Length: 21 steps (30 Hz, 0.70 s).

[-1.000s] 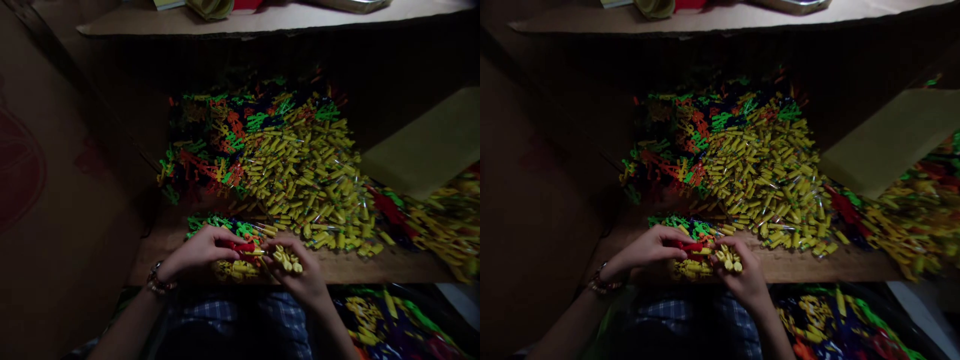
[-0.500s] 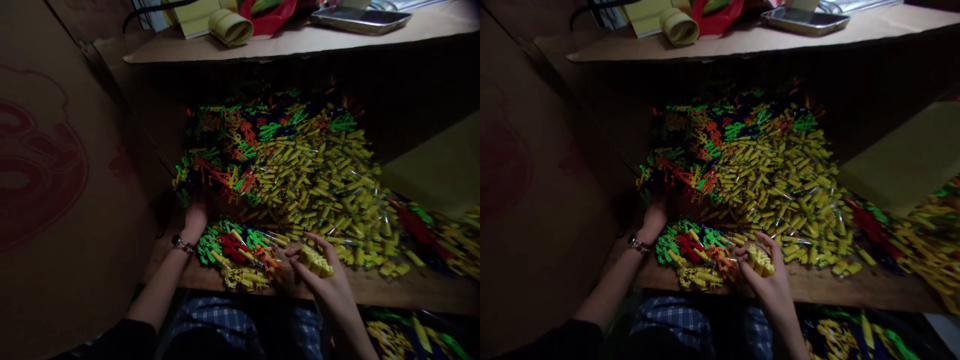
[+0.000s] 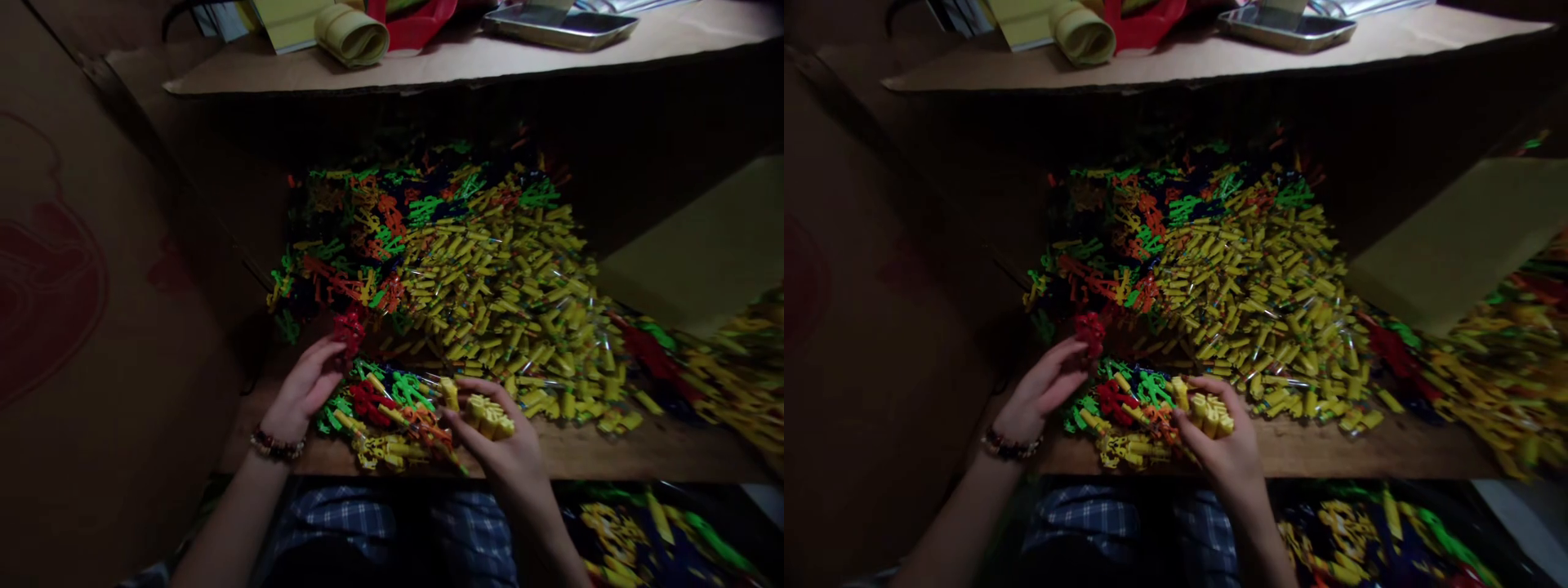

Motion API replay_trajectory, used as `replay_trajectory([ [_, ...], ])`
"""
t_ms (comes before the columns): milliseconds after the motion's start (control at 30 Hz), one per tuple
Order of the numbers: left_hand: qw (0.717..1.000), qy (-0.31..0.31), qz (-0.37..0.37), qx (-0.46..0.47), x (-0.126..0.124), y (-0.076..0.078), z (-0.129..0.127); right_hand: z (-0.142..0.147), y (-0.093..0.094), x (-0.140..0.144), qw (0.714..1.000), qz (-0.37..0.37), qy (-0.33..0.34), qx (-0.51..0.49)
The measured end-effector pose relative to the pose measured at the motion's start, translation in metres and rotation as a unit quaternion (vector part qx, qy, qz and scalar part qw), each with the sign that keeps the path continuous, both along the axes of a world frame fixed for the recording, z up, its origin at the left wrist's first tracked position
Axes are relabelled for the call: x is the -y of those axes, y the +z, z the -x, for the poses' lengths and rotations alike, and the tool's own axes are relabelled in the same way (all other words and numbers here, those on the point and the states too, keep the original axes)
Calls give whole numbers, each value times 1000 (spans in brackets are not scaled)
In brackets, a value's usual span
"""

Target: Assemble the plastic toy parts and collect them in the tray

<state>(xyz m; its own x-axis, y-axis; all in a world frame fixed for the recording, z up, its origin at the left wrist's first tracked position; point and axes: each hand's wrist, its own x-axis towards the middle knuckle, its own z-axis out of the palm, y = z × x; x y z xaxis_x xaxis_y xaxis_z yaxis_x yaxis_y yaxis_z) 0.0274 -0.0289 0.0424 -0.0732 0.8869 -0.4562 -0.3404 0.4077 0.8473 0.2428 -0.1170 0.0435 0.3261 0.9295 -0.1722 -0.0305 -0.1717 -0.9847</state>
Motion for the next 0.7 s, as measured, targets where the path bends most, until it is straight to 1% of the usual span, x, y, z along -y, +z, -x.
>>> replay_trajectory([
  [67, 996, 14, 27, 86, 10, 6, -17, 11, 6, -1, 1000, 2, 16, -22],
  [167, 988, 9, 39, 149, 20, 12, -40, 23, 12, -2, 997, 6, 37, -62],
  [233, 986, -3, 40, 160, 25, 13, -51, 26, 14, -1, 997, 18, 36, -71],
  [333, 988, -10, 35, 151, 30, 12, -62, 26, 14, 2, 998, 21, -11, -51],
  [400, 988, -17, 20, 151, 34, 10, -66, 22, 11, 4, 999, 7, -46, -14],
  [467, 989, -35, 0, 142, 37, 7, -69, 18, 7, 5, 998, -10, -57, 34],
  [600, 994, -64, -49, 79, 45, 3, -70, 9, 1, 8, 989, -38, -15, 145],
  [700, 990, -99, -100, -10, 49, 4, -67, 5, 1, 10, 975, -55, 20, 212],
])
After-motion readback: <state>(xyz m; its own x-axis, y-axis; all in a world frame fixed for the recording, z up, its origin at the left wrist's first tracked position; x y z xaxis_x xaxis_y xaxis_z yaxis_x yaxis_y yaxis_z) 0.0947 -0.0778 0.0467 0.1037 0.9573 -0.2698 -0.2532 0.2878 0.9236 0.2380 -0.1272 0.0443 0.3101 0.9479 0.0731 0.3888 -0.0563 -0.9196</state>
